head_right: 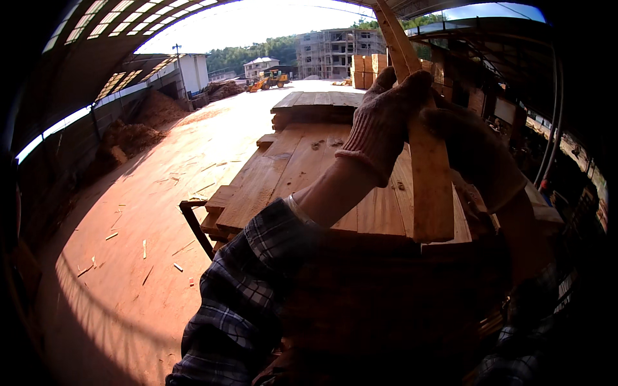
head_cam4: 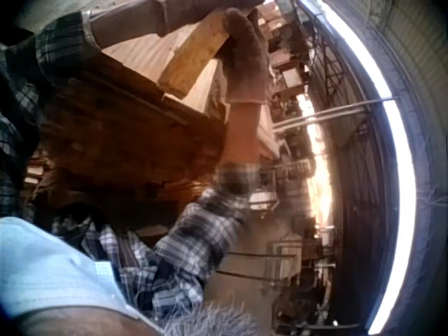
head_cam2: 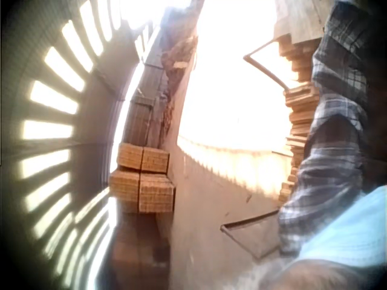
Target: The person picks up wooden planks from a large pile and stacks them onto a metal rack. They repeatedly lift the planks, align them, and place them in a neat stack within the lumber yard.
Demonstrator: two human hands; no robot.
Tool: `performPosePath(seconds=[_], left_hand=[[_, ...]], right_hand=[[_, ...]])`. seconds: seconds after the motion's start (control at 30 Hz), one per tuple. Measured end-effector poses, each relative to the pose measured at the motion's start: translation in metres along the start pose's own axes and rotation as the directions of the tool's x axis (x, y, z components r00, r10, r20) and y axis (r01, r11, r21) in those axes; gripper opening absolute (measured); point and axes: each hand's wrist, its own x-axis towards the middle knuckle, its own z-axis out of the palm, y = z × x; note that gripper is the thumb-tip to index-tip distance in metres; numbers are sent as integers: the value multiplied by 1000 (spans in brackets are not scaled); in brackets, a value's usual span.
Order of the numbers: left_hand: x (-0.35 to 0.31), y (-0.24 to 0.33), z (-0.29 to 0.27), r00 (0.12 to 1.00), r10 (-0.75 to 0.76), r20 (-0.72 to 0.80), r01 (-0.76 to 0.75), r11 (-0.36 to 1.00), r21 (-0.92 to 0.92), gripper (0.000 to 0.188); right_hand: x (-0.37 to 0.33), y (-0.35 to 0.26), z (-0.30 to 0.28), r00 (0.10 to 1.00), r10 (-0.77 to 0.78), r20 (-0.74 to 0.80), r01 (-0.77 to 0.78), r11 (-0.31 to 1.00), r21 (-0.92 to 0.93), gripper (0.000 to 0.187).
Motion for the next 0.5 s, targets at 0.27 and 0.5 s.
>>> performPosePath(seconds=[0.27,0.5], left_hand=[[-6,29,-53,997,-79,4,79,988,-133,53],[-58,155,-186,903,-297,-311,400,846,353,45]], right_hand=[[-3,2,36,996,6,-86,-4,1000,21,50],[3,36,2,960,240,-146,-190,938,290,57]])
